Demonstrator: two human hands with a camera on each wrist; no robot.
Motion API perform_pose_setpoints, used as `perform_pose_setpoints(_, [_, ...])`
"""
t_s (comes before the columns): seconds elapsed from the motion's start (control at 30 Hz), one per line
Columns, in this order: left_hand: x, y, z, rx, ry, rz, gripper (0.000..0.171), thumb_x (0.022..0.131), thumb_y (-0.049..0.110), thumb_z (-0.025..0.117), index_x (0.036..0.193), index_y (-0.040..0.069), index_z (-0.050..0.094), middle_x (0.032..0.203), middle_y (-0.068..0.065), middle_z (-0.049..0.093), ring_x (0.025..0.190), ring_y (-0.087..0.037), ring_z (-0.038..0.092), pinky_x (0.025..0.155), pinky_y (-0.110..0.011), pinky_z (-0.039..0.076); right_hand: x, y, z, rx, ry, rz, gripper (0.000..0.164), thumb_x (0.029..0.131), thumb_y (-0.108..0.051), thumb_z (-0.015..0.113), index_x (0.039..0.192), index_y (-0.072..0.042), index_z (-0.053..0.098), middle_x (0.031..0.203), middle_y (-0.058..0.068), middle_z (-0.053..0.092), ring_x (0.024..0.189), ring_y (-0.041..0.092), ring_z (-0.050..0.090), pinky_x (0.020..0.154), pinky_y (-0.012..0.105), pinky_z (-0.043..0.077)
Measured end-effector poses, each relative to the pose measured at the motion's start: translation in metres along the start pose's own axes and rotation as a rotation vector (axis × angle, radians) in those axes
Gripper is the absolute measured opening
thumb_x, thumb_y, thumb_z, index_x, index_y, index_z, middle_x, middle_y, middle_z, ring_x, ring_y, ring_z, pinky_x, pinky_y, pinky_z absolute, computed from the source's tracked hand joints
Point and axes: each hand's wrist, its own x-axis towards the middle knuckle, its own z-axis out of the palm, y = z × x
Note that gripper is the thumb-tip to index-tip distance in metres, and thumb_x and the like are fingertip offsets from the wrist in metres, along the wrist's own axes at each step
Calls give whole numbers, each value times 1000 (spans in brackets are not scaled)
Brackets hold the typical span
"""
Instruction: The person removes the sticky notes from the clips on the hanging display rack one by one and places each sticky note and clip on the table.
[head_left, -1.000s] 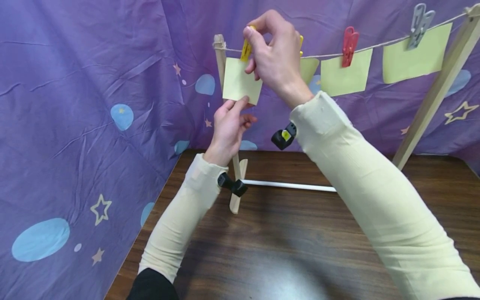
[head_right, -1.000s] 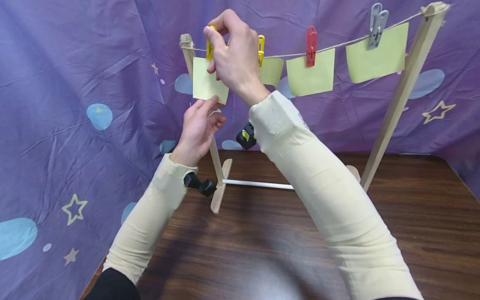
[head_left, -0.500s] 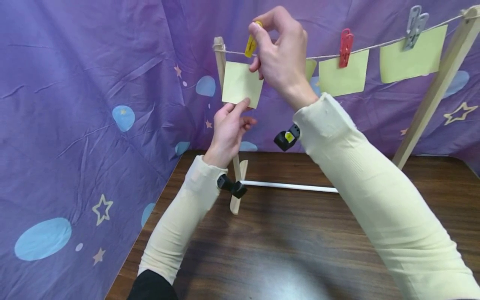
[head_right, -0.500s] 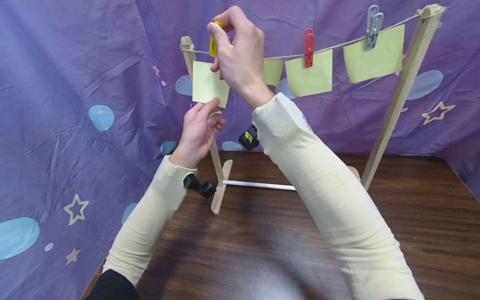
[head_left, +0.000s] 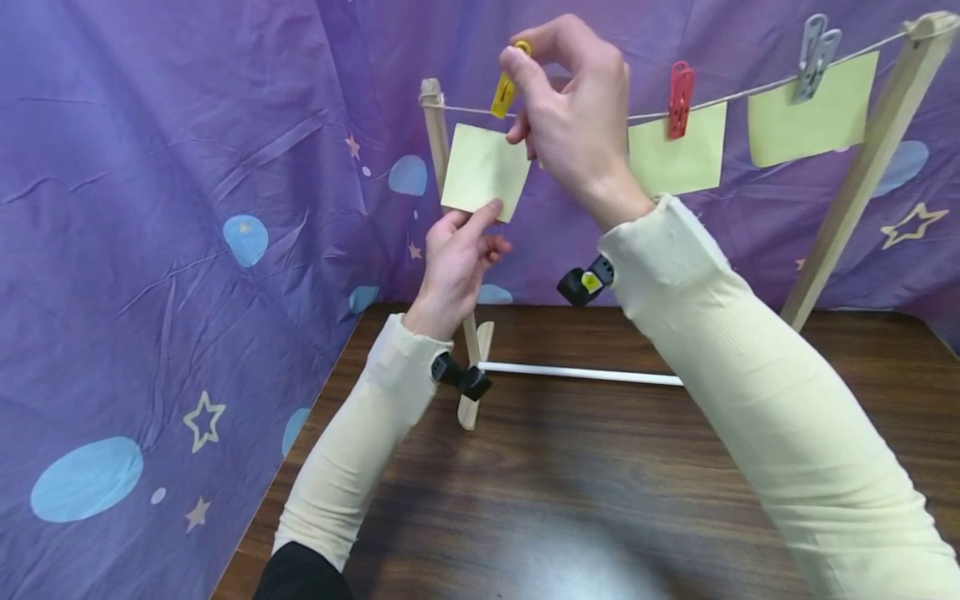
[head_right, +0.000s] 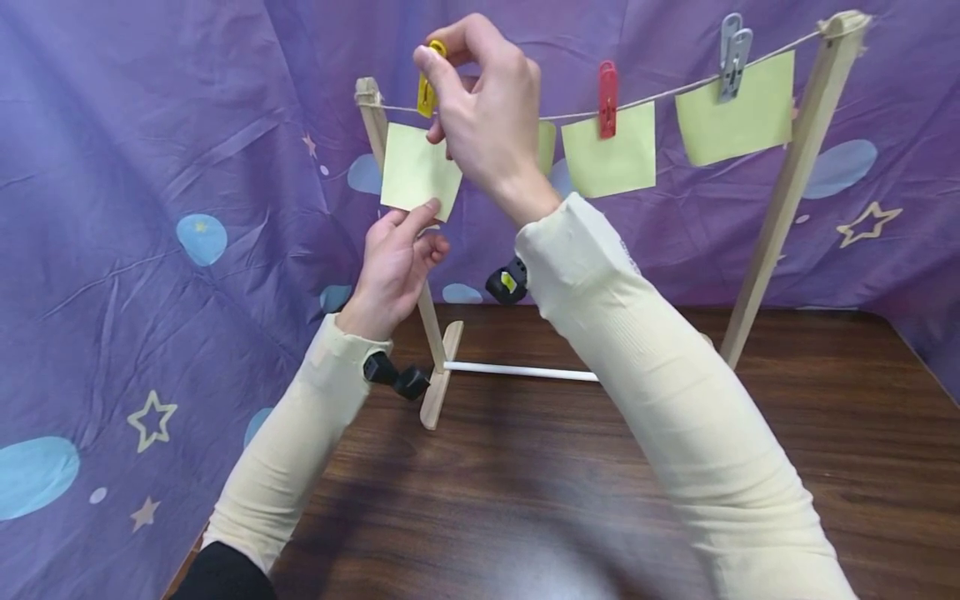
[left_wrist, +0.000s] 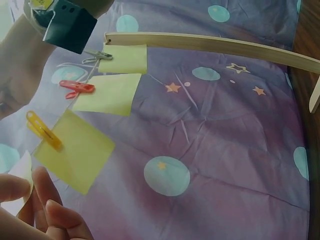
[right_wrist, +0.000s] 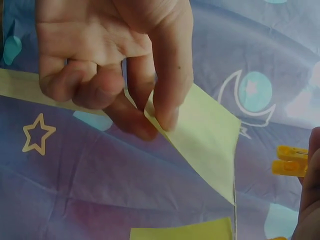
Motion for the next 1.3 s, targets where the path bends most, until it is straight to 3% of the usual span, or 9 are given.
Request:
perform_pose_setpoints(0.37, [-9,-2,1,33,-19,72,4,93,5,59,89,5,57,77,1,53,49,-9,54,53,-21,39,-9,0,-22,102,36,-45,13,89,-11,68,100,-5,68,88,2,66,42,12,53,39,22,39])
perform_pose_setpoints(0.57, [-12,-4,1,57,-20,87,6,94,6,55,88,3,56,78,-1,51,50,-10,53,53,-21,39,-19,3,-38,223,56,-61,10,87,-7,70,95,-3,68,86,6,69,40,13,51,37,22,36])
perform_pose_setpoints(0.8, [-15,-6,-1,75,-29,69,9,95,7,54,86,6,55,82,-2,52,51,-10,56,53,-20,38,-30,10,-54,269,80,-81,8,85,-4,71,92,-2,69,81,7,68,38,12,50,36,21,36])
perform_pose_setpoints(1.03, [-23,-7,-5,79,-103,25,9,97,8,49,98,5,58,98,-15,66,53,-13,60,54,-20,39,-44,23,-71,297,96,-86,7,86,-3,69,92,1,69,82,6,73,38,12,50,35,20,35])
perform_pose_setpoints(1.17, [-24,-11,-4,74,-135,44,10,97,6,47,102,6,56,92,-9,67,52,-12,60,54,-20,39,-52,26,-79,363,110,-68,7,86,-1,69,92,1,69,84,9,73,37,12,50,34,19,33])
perform_pose_setpoints(1.3, [-26,-17,-6,84,-142,66,12,97,2,45,96,7,55,84,-4,68,50,-12,59,54,-21,40,-61,31,-83,330,129,-135,7,87,-1,68,93,1,70,85,11,73,36,12,49,33,20,32])
